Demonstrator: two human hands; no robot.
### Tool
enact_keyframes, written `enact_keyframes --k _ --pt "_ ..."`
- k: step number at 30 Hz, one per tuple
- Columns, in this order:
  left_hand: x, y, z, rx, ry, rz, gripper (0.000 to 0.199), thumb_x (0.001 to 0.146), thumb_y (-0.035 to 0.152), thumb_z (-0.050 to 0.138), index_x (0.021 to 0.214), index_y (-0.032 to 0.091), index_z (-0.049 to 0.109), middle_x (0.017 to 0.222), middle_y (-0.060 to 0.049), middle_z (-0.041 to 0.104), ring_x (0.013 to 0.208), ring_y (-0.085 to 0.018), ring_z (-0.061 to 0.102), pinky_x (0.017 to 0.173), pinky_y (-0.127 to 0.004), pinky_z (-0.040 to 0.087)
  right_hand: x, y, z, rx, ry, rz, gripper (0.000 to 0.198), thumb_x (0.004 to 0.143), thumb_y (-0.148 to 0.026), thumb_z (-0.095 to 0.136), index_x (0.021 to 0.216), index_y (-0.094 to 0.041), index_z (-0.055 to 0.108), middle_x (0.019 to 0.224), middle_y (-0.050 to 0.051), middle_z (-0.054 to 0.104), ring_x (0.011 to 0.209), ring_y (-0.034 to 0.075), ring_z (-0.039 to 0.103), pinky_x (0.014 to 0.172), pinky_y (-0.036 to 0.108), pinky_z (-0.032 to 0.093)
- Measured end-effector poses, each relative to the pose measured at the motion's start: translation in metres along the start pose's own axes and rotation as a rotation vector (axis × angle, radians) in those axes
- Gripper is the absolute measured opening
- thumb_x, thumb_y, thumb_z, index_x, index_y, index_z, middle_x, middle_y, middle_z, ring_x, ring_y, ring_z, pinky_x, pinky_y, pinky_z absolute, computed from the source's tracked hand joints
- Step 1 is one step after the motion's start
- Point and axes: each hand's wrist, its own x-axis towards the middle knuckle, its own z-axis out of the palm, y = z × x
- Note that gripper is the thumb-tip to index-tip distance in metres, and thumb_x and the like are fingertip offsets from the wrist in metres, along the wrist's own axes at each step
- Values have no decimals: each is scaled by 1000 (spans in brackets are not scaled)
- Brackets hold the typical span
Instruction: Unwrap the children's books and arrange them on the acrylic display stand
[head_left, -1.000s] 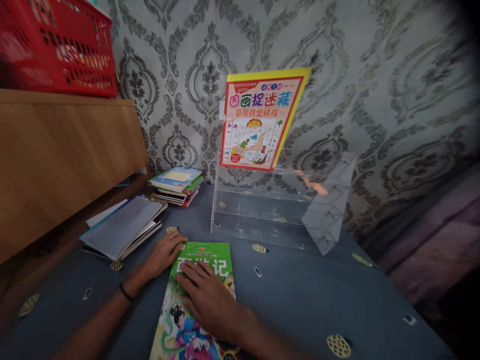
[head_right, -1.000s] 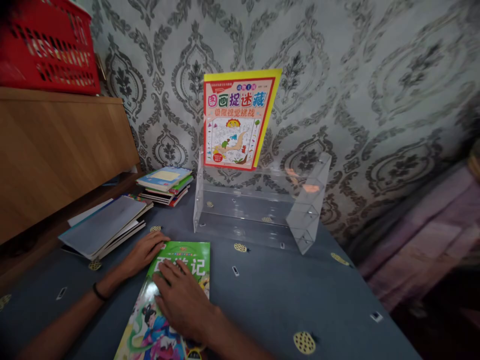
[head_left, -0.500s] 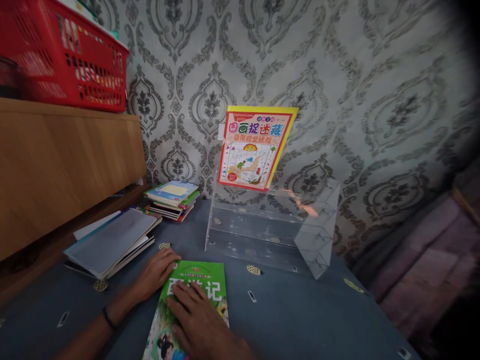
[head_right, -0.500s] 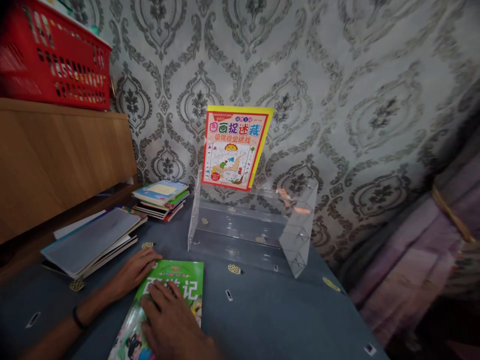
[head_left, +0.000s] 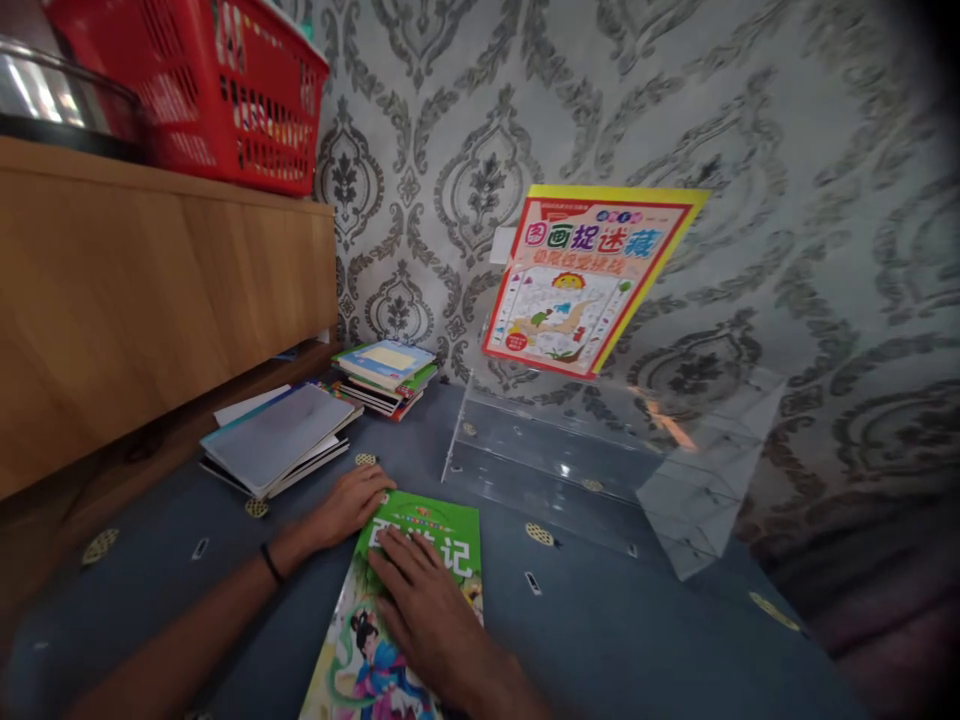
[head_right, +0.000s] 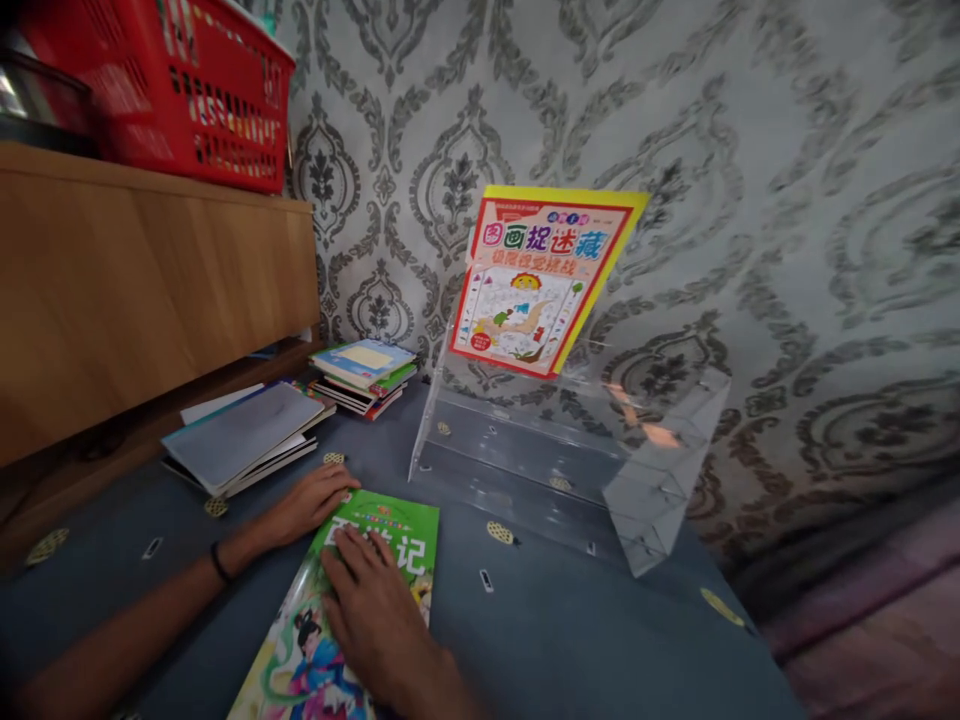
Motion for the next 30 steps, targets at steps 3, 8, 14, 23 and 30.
enact_keyframes --k 3,8,14,23,30 --pt "0 -3 1 6 2 16 27 97 18 42 108 19 67 103 -9 68 101 -21 61 95 -37 50 0 1 2 -23 14 -8 43 103 -31 45 144 -18 49 151 11 51 144 25 40 121 49 33" --pt "0 -4 -1 0 -11 7 28 98 20 41 108 19 67 103 -8 68 101 -21 61 95 -36 50 1 -1 8 -86 69 -20 41 102 -31 47 140 -18 52 145 13 56 139 27 45 117 51 36" --pt "0 -10 -1 -50 -50 -43 29 98 23 41 109 19 67 108 -8 68 108 -22 60 103 -39 46 2 -9 2 -126 72 -5 34 101 -26 50 129 -13 61 129 14 64 116 30 56 102 48 47" --pt "0 -15 0 -68 -52 -39 28 98 23 42 110 18 67 109 -8 69 109 -22 60 104 -39 46 4 -9 -1 -95 57 -7 40 100 -27 50 138 -13 54 139 16 59 128 31 50 107 52 44" --pt "-1 -9 -2 -67 -42 -21 26 98 25 43 108 18 66 107 -9 67 105 -23 60 99 -38 48 3 -5 2 -52 3 4 43 102 -28 48 142 -13 50 147 13 54 138 28 44 117 52 34"
